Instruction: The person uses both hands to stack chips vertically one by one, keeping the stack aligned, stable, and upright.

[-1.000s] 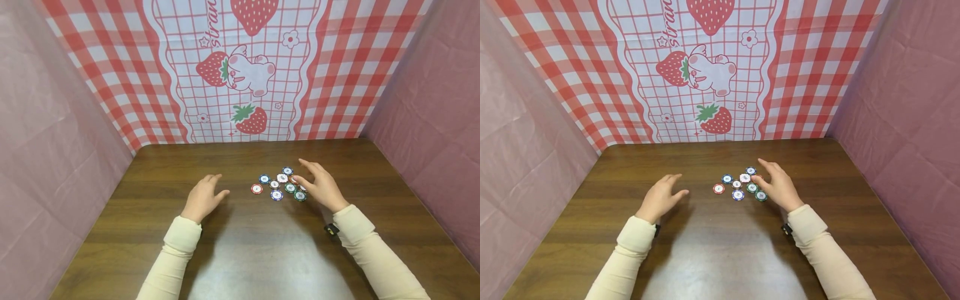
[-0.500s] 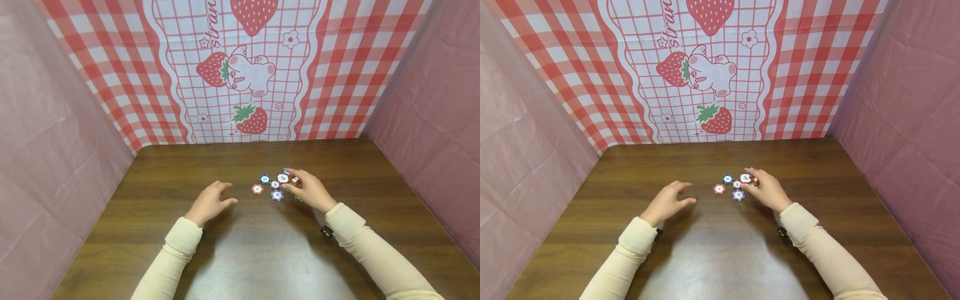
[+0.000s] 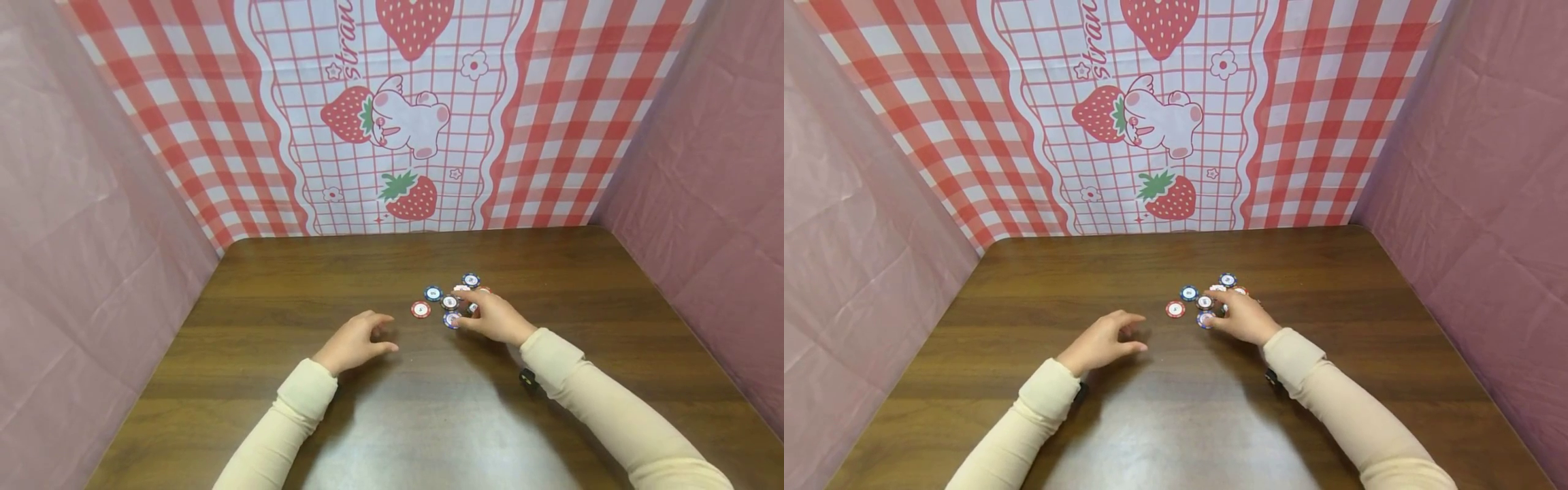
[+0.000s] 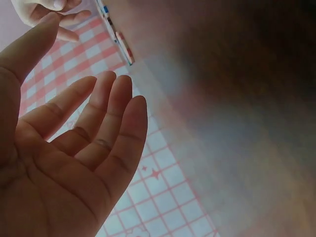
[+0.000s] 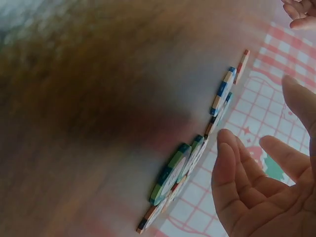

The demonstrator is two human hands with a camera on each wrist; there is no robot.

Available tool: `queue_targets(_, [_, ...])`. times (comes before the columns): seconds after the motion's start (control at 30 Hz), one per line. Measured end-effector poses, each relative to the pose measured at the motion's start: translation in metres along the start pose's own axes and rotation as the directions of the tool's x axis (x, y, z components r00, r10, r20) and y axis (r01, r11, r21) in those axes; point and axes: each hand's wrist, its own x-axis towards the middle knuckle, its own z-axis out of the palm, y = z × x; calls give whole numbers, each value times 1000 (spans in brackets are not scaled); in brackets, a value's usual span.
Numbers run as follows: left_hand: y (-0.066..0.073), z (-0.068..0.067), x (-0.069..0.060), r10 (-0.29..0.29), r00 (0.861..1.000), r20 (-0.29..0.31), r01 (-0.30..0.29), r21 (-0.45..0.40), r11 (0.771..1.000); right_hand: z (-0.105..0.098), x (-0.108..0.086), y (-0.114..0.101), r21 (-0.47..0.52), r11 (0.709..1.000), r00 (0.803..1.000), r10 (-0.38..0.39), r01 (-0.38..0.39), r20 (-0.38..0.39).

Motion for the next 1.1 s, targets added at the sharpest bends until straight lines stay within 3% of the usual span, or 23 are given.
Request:
queue_targets(0.23, [-2,5,1,31,998,48,-29,-28,999,3,1,-2,-13,997,995,-76,77,70])
queue_targets(0.47, [-3,6,2,77,993,93,-78,2,997,5,4,-3,-75,993,992,-89,95,86])
queue_targets(0.87, [-6,7,6,49,982,181,-51,8,999,11,10,-3,-117,991,993,-48,61,111])
queue_targets(1.1, [-7,5,8,38,974,225,-36,-12,999,10,14,-1,-93,994,990,-46,59,135])
